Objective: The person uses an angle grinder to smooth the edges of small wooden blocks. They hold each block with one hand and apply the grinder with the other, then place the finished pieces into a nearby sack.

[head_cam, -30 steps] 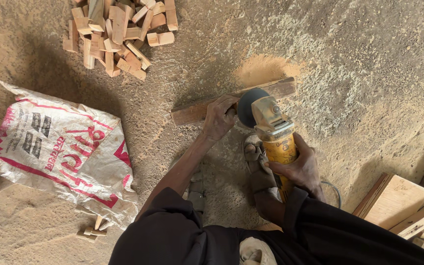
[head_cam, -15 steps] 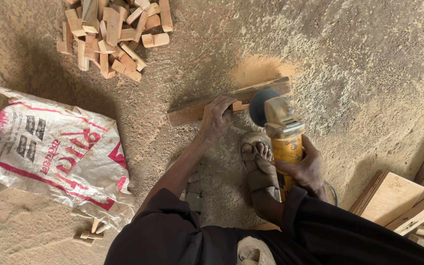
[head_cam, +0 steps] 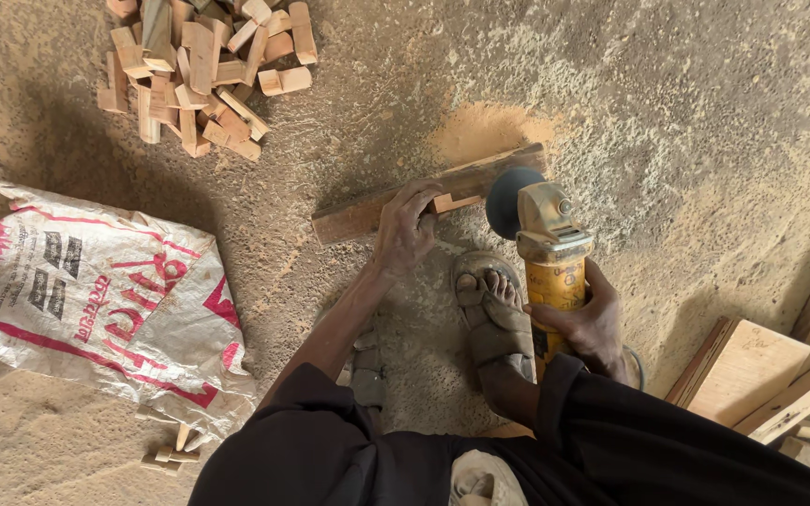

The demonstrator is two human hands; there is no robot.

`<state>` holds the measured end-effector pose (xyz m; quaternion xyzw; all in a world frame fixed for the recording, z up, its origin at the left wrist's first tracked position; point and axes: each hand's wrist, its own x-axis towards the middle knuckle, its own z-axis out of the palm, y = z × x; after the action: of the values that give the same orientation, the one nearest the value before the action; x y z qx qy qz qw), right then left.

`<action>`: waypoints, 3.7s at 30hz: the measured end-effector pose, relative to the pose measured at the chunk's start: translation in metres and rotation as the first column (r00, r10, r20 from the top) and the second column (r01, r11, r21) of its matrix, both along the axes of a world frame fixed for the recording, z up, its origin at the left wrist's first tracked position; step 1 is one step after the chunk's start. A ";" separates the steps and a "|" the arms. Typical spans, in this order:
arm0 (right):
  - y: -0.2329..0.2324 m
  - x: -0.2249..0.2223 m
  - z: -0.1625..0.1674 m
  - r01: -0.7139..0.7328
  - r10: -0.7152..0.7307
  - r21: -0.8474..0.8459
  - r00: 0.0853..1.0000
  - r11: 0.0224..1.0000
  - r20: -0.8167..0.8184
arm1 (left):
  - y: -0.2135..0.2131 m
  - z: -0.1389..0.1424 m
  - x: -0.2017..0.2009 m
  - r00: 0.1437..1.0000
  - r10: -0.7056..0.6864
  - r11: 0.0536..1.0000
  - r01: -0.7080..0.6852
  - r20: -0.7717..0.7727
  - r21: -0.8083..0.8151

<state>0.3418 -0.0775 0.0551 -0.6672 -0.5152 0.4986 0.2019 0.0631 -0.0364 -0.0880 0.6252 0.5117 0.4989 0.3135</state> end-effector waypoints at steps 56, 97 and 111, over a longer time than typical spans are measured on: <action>0.011 -0.018 0.005 -0.084 0.079 -0.046 0.992 0.995 -0.094 | -0.013 0.011 -0.005 0.962 0.054 0.969 0.013 0.266 -0.245; 0.019 -0.041 0.020 -0.149 0.149 -0.031 0.989 0.988 -0.002 | -0.008 0.019 0.004 0.977 0.108 0.961 -0.055 0.184 -0.270; 0.021 -0.030 0.009 -0.141 0.141 -0.004 0.990 0.990 0.006 | -0.009 0.019 0.001 0.988 0.112 0.956 -0.077 0.110 -0.284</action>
<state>0.3113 -0.0569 0.0638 -0.6311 -0.5609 0.5103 0.1633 0.0645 -0.0456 -0.0692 0.5174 0.5856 0.4744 0.4054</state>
